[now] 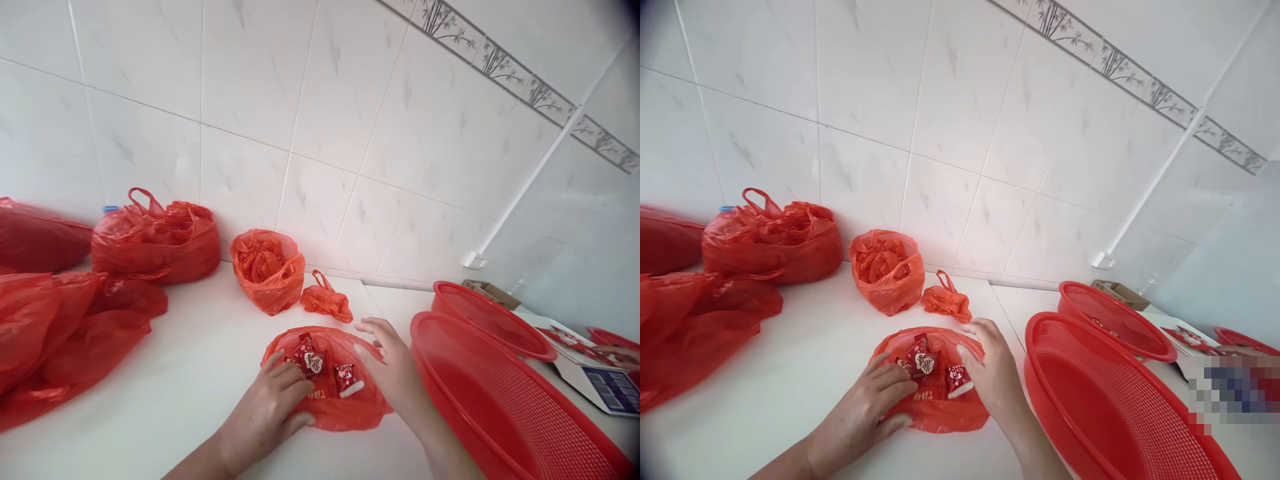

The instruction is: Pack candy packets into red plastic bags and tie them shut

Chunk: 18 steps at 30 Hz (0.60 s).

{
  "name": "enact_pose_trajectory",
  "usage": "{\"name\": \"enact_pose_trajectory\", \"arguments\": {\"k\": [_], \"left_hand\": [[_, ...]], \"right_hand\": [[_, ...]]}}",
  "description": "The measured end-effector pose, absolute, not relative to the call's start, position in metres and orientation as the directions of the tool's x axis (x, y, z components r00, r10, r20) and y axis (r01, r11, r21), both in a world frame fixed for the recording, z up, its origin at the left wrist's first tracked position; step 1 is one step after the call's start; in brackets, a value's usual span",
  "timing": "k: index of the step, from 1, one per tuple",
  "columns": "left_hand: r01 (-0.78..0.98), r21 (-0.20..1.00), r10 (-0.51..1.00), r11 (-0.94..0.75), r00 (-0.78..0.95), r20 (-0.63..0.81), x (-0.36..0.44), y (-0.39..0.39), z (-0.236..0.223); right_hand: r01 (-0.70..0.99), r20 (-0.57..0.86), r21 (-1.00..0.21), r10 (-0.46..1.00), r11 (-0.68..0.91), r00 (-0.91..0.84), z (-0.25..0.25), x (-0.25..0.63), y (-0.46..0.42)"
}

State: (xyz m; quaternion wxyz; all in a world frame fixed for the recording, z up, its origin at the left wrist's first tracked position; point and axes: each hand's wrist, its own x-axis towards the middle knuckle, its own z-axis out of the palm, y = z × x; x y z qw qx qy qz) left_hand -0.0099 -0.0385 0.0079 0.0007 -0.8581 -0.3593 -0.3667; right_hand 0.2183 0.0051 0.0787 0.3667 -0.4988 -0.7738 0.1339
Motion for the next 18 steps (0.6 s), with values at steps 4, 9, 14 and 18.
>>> {"name": "enact_pose_trajectory", "arguments": {"k": [4, 9, 14, 18], "left_hand": [[0.755, 0.361, 0.687, -0.547, 0.160, 0.709, -0.018, -0.031, 0.000], [0.767, 0.599, 0.804, -0.231, -0.196, 0.561, -0.030, -0.018, -0.011], [0.463, 0.886, 0.953, -0.016, -0.263, 0.154, -0.038, -0.012, -0.010], [0.036, 0.999, 0.962, -0.021, -0.272, 0.030, -0.040, -0.010, 0.002]], "right_hand": [[0.772, 0.537, -0.501, 0.840, 0.391, -0.077, 0.038, 0.242, -0.003], [0.820, 0.528, -0.502, 0.848, 0.273, 0.041, -0.003, 0.260, -0.006], [0.785, 0.396, -0.587, 0.916, 0.196, 0.068, 0.000, 0.261, -0.008], [0.663, 0.291, -0.730, 0.953, 0.167, 0.081, 0.029, 0.253, -0.001]]}}
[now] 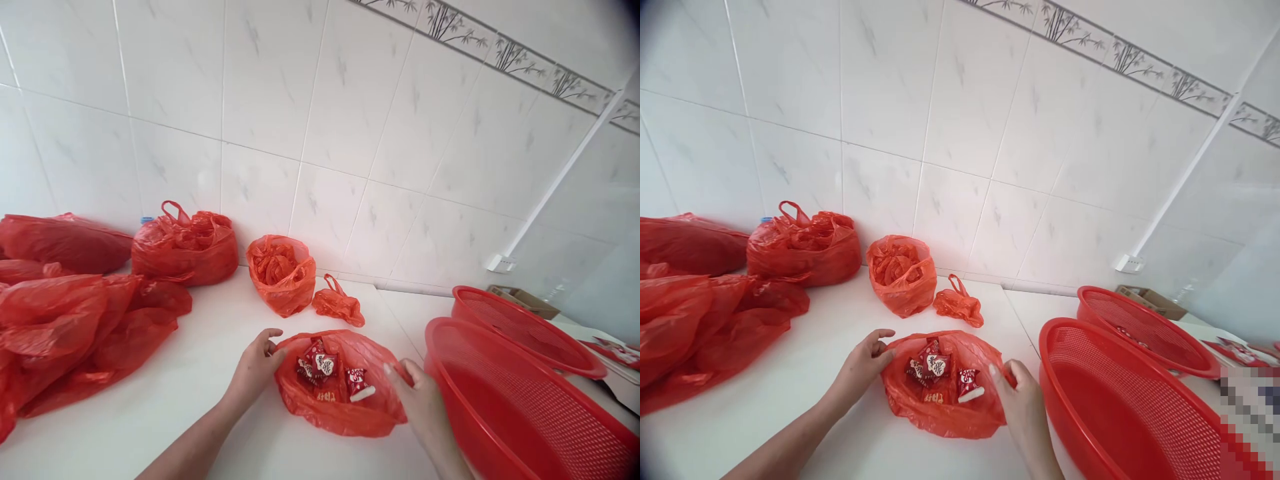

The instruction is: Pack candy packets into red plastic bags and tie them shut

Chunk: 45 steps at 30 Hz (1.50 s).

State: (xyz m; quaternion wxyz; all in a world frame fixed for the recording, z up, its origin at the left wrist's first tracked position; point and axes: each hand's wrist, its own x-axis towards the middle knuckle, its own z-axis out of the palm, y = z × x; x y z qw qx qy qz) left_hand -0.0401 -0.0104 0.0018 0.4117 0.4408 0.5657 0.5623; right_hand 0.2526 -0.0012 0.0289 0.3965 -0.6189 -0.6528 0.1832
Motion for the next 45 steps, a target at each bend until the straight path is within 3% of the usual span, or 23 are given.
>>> {"name": "enact_pose_trajectory", "arguments": {"k": [4, 9, 15, 19, 22, 25, 28, 31, 34, 39, 43, 45], "left_hand": [[-0.189, 0.981, 0.966, -0.037, -0.257, -0.013, -0.044, -0.002, 0.025], [-0.395, 0.910, 0.970, -0.124, -0.241, 0.027, -0.047, 0.011, 0.066], [-0.478, 0.825, 0.945, -0.302, -0.263, 0.193, -0.045, -0.001, 0.119], [-0.490, 0.808, 0.944, -0.328, -0.195, 0.266, -0.040, -0.011, 0.134], [-0.425, 0.855, 0.954, -0.297, -0.101, 0.281, -0.035, -0.010, 0.130], [-0.270, 0.907, 0.947, -0.322, -0.103, 0.306, -0.031, -0.006, 0.124], [-0.013, 0.932, 0.920, -0.361, -0.165, 0.354, -0.028, -0.004, 0.121], [0.193, 0.920, 0.914, -0.340, -0.163, 0.372, -0.023, -0.006, 0.119], [0.376, 0.874, 0.914, -0.308, -0.136, 0.381, -0.018, -0.011, 0.118], [0.636, 0.675, 0.805, -0.374, -0.139, 0.577, -0.021, -0.023, 0.123], [0.755, 0.562, 0.636, -0.339, -0.256, 0.728, -0.026, -0.039, 0.138], [0.741, 0.595, 0.553, -0.311, -0.369, 0.747, -0.026, -0.046, 0.147]], "right_hand": [[0.476, 0.283, -0.848, 0.958, 0.234, 0.033, 0.066, 0.238, 0.020], [0.138, 0.375, -0.922, 0.924, 0.363, 0.077, 0.108, 0.216, 0.049], [-0.322, 0.384, -0.787, 0.827, 0.526, 0.411, 0.137, 0.219, 0.066], [-0.418, 0.336, -0.763, 0.856, 0.492, 0.394, 0.135, 0.225, 0.072], [-0.293, 0.334, -0.845, 0.870, 0.447, 0.363, 0.126, 0.222, 0.075], [-0.009, 0.393, -0.906, 0.848, 0.423, 0.356, 0.121, 0.218, 0.075], [0.254, 0.490, -0.871, 0.790, 0.421, 0.369, 0.121, 0.216, 0.071], [0.321, 0.537, -0.837, 0.776, 0.443, 0.330, 0.123, 0.214, 0.066], [0.203, 0.491, -0.870, 0.826, 0.450, 0.277, 0.125, 0.212, 0.060], [-0.281, 0.379, -0.857, 0.898, 0.432, 0.224, 0.132, 0.208, 0.051], [-0.513, 0.316, -0.793, 0.942, 0.328, 0.114, 0.140, 0.206, 0.045], [-0.557, 0.281, -0.786, 0.957, 0.269, 0.066, 0.142, 0.206, 0.043]]}}
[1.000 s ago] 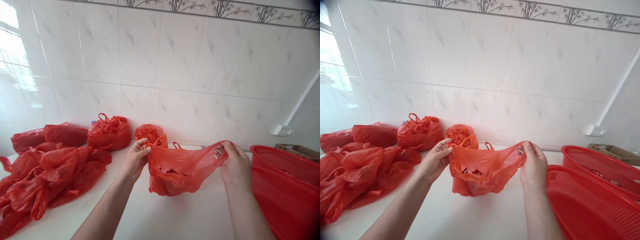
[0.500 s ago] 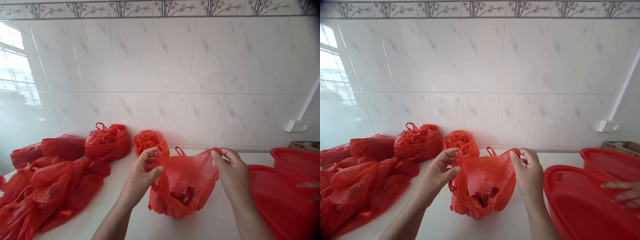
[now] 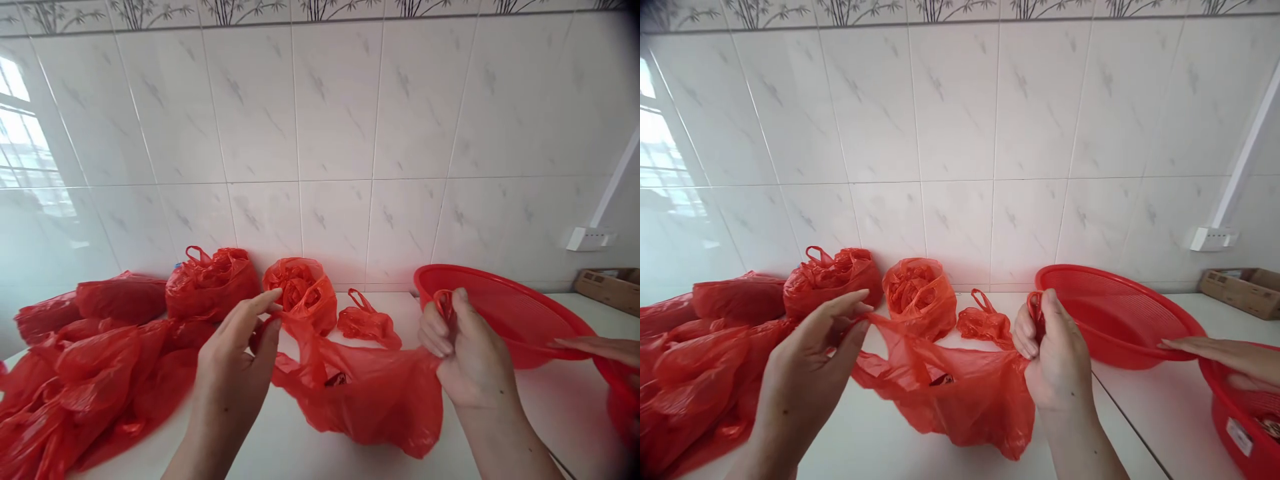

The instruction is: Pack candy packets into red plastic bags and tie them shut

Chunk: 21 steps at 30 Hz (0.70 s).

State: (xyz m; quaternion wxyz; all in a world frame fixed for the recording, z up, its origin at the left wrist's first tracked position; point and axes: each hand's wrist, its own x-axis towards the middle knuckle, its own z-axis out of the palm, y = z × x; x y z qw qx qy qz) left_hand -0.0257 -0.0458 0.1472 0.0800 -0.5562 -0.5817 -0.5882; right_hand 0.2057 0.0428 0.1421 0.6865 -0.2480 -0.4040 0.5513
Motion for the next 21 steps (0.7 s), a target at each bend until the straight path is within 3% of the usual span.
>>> {"name": "enact_pose_trajectory", "arguments": {"k": [4, 7, 9, 12, 14, 17, 21], "left_hand": [[0.410, 0.790, 0.564, -0.456, -0.554, 0.612, -0.022, -0.052, 0.157], [0.101, 0.815, 0.683, -0.571, -0.491, 0.540, -0.017, -0.052, 0.154], [0.041, 0.817, 0.744, -0.575, -0.388, 0.544, -0.012, -0.053, 0.150], [0.111, 0.792, 0.765, -0.600, -0.209, 0.609, -0.001, -0.057, 0.145], [0.152, 0.749, 0.753, -0.644, -0.043, 0.656, 0.006, -0.060, 0.143], [0.261, 0.618, 0.663, -0.742, 0.145, 0.735, 0.011, -0.062, 0.143], [0.571, 0.330, 0.483, -0.752, 0.137, 0.865, 0.012, -0.061, 0.143]], "right_hand": [[-0.542, 0.291, -0.787, 0.952, 0.295, 0.096, 0.142, 0.204, 0.037], [-0.408, 0.301, -0.872, 0.954, 0.270, -0.011, 0.144, 0.199, 0.022], [-0.313, 0.242, -0.935, 0.946, 0.169, -0.214, 0.145, 0.193, 0.009], [-0.169, 0.135, -0.985, 0.800, 0.043, -0.585, 0.142, 0.181, -0.009], [-0.130, 0.131, -0.990, 0.660, 0.050, -0.740, 0.137, 0.172, -0.014], [-0.121, 0.162, -0.987, 0.585, 0.108, -0.795, 0.129, 0.160, -0.012], [-0.084, 0.184, -0.981, 0.713, 0.174, -0.677, 0.124, 0.156, -0.002]]}}
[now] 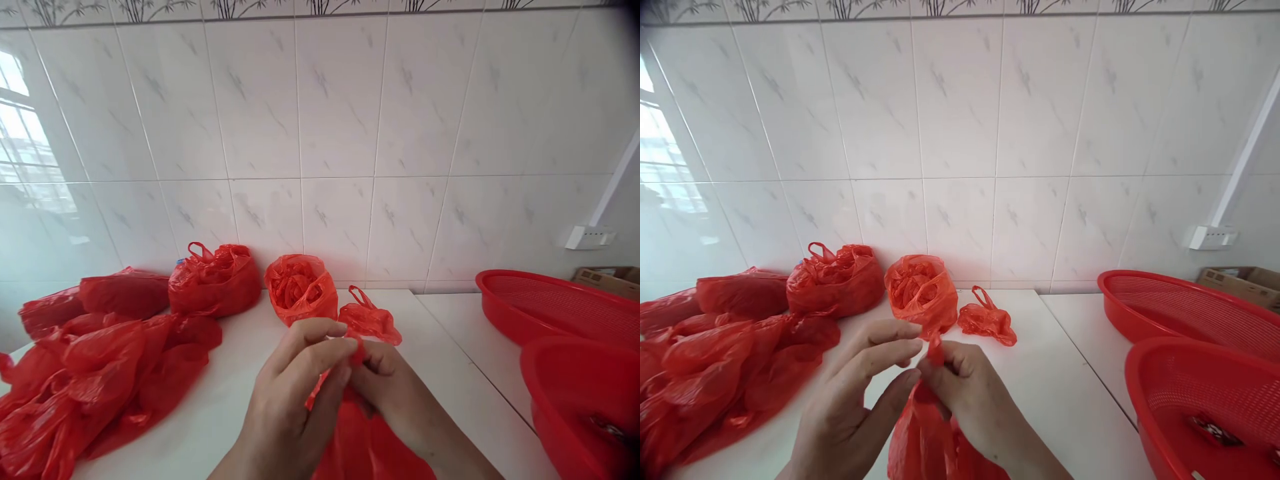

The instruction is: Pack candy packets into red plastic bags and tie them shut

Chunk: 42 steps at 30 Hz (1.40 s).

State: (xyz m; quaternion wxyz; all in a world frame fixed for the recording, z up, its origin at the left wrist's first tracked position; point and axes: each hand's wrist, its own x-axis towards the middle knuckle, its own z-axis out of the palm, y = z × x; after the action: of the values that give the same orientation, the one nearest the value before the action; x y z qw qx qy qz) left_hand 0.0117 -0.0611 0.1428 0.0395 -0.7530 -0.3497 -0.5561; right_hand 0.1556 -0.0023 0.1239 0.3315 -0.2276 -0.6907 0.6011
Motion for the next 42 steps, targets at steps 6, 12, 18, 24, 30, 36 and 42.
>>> {"name": "enact_pose_trajectory", "arguments": {"k": [6, 12, 18, 24, 30, 36, 42], "left_hand": [[0.683, 0.178, 0.528, -0.708, 0.346, 0.776, 0.014, -0.052, 0.138], [0.761, 0.274, 0.656, -0.588, 0.250, 0.712, 0.010, -0.046, 0.134], [0.510, 0.760, 0.903, -0.402, 0.086, 0.420, 0.009, -0.045, 0.133], [0.542, 0.790, 0.948, -0.287, 0.043, 0.315, 0.013, -0.046, 0.129], [0.729, 0.618, 0.917, -0.293, 0.031, 0.398, 0.015, -0.042, 0.131], [0.844, 0.378, 0.825, -0.379, 0.123, 0.552, 0.010, -0.039, 0.131], [0.803, 0.162, 0.699, -0.574, 0.377, 0.608, 0.015, -0.047, 0.134]], "right_hand": [[-0.153, 0.056, -0.988, 0.870, -0.022, -0.490, 0.128, 0.160, -0.001], [-0.125, 0.161, -0.987, 0.760, 0.106, -0.630, 0.131, 0.171, 0.006], [-0.220, 0.321, -0.944, 0.525, 0.245, -0.789, 0.125, 0.193, 0.023], [0.167, 0.172, -0.912, 0.720, 0.374, -0.672, 0.130, 0.194, 0.021], [0.348, 0.158, -0.867, 0.858, 0.358, -0.489, 0.125, 0.180, 0.022], [0.099, 0.218, -0.931, 0.751, 0.352, -0.624, 0.135, 0.185, 0.019], [0.154, 0.216, -0.944, 0.901, 0.291, -0.377, 0.116, 0.178, 0.046]]}}
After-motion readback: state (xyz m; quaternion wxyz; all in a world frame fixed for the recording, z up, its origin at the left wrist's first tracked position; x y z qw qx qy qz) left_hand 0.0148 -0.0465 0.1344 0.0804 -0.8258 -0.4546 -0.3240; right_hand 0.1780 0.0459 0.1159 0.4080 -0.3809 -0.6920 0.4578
